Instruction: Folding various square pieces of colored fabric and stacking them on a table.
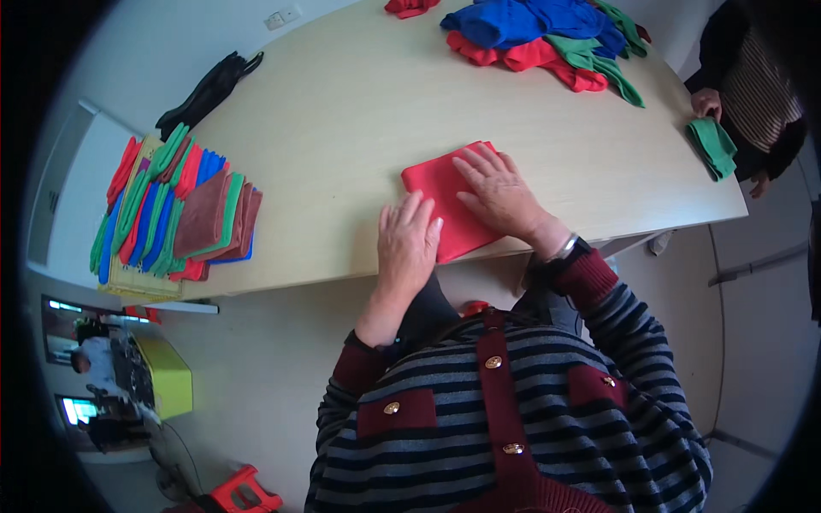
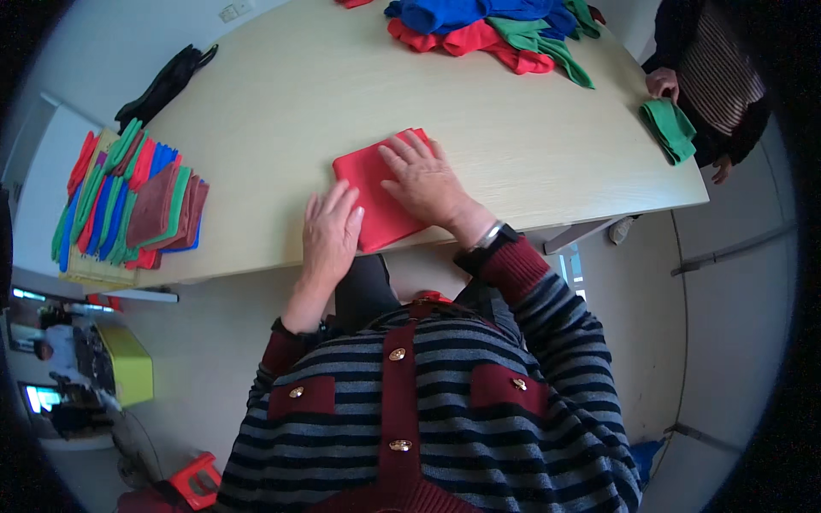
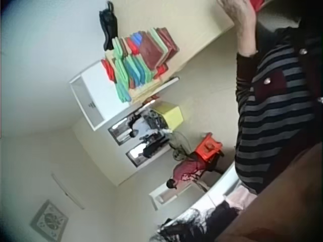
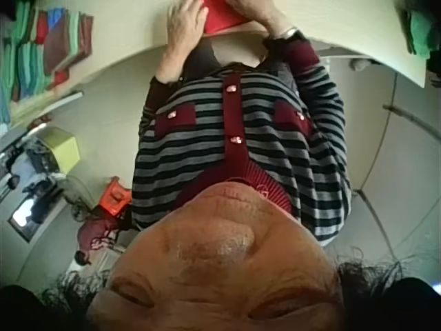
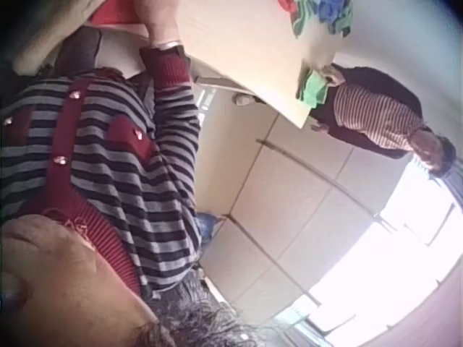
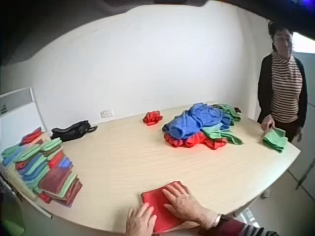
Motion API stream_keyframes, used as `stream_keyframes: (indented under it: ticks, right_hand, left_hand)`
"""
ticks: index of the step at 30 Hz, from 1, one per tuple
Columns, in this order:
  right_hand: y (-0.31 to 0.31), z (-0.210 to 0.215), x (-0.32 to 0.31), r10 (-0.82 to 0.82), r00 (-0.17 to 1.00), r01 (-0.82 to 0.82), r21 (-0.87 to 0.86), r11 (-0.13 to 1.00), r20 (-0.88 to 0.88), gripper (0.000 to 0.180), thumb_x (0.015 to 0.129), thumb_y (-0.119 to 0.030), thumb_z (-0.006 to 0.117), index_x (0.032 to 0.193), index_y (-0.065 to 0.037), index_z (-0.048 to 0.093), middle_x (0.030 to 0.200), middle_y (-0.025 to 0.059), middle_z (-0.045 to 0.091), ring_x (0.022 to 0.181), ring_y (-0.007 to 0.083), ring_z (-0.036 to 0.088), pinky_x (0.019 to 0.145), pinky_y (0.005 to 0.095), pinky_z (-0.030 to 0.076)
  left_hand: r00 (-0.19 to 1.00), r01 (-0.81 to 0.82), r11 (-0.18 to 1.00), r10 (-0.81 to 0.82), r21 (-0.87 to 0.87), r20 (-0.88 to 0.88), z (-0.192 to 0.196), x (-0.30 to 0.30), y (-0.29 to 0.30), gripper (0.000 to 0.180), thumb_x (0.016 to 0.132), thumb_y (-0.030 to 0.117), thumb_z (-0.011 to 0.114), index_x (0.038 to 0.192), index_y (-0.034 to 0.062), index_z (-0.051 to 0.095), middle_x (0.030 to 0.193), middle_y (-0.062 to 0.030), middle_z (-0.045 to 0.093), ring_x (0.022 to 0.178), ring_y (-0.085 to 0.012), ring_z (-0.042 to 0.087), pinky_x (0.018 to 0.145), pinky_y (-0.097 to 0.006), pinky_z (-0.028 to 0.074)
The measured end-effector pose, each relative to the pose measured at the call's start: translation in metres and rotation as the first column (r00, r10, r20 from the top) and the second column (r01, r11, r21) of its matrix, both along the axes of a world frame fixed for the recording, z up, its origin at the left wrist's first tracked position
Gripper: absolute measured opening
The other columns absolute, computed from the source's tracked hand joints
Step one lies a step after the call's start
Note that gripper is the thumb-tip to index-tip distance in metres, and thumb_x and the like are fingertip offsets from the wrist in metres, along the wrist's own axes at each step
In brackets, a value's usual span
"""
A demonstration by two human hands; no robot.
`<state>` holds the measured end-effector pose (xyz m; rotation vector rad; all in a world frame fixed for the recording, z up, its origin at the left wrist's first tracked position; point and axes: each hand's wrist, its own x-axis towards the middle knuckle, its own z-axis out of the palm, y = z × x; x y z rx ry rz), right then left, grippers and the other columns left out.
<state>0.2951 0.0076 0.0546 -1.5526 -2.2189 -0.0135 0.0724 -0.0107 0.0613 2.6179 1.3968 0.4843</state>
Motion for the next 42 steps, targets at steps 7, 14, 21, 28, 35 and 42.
stream_keyframes:
  ticks: [7, 14, 21, 28, 35, 42]
  right_hand:
    - [0.019, -0.026, -0.008, -0.047, 0.998, 0.048, -0.011, 0.999, 0.043, 0.064, 0.098, -0.049, 0.049, 0.149, -0.01, 0.045, 0.155, 0.0144, 0.041, 0.147, 0.0328, 0.031, 0.121, 0.0514, 0.019]
    - [0.029, -0.024, 0.002, -0.096, 0.995, 0.099, -0.102, 0.99, 0.026, 0.069, 0.096, -0.054, 0.05, 0.149, -0.01, 0.045, 0.157, 0.0153, 0.038, 0.148, 0.033, 0.028, 0.12, 0.0502, 0.02]
    - [-0.017, -0.017, -0.003, -0.144, 0.989, 0.145, -0.024, 0.989, 0.023, 0.066, 0.098, -0.05, 0.047, 0.149, -0.009, 0.045, 0.159, 0.0148, 0.035, 0.149, 0.0348, 0.026, 0.12, 0.0521, 0.02]
    - [-0.023, -0.014, 0.009, -0.084, 0.996, 0.079, -0.106, 0.991, -0.04, 0.063, 0.099, -0.048, 0.046, 0.147, -0.009, 0.047, 0.157, 0.0133, 0.037, 0.148, 0.0342, 0.026, 0.12, 0.0513, 0.021]
    - [-0.025, -0.011, 0.01, -0.066, 0.997, 0.06, -0.111, 0.992, -0.051, 0.062, 0.098, -0.048, 0.048, 0.146, -0.008, 0.047, 0.157, 0.0148, 0.037, 0.149, 0.0342, 0.026, 0.12, 0.0497, 0.021]
    - [-0.026, -0.01, 0.012, -0.051, 0.997, 0.044, -0.103, 0.994, -0.065, 0.061, 0.099, -0.047, 0.048, 0.145, -0.007, 0.048, 0.157, 0.0148, 0.038, 0.149, 0.0343, 0.027, 0.12, 0.0504, 0.022]
  left_hand:
    - [0.999, -0.04, 0.998, 0.04, 0.042, 0.015, -0.028, 0.025, 0.054, 0.066, 0.099, 0.044, 0.052, 0.149, 0.0028, 0.039, 0.158, -0.0177, 0.034, 0.148, -0.0326, 0.027, 0.12, -0.053, 0.02]
    - [0.996, -0.07, 0.997, 0.068, -0.042, -0.056, -0.021, 0.031, 0.051, 0.07, 0.099, 0.047, 0.049, 0.154, 0.0063, 0.034, 0.16, -0.0168, 0.031, 0.15, -0.0346, 0.022, 0.122, -0.054, 0.015]
    - [0.997, 0.027, 1.0, -0.027, 0.005, -0.077, -0.023, 0.023, 0.022, 0.071, 0.098, 0.045, 0.052, 0.155, 0.0071, 0.031, 0.163, -0.0156, 0.026, 0.152, -0.0339, 0.019, 0.121, -0.056, 0.016]
    - [0.994, 0.026, 1.0, -0.025, -0.001, -0.104, -0.02, 0.033, 0.019, 0.073, 0.098, 0.047, 0.052, 0.155, 0.0074, 0.031, 0.163, -0.0146, 0.024, 0.152, -0.0335, 0.018, 0.121, -0.055, 0.017]
    - [0.996, 0.005, 1.0, -0.005, -0.002, -0.085, -0.025, 0.03, 0.018, 0.073, 0.098, 0.048, 0.052, 0.155, 0.0075, 0.031, 0.163, -0.0146, 0.025, 0.152, -0.0336, 0.018, 0.12, -0.055, 0.018]
    - [0.997, 0.006, 1.0, -0.006, 0.002, -0.08, -0.028, 0.029, 0.019, 0.073, 0.098, 0.046, 0.053, 0.155, 0.0073, 0.031, 0.163, -0.0157, 0.025, 0.152, -0.0342, 0.018, 0.12, -0.055, 0.019]
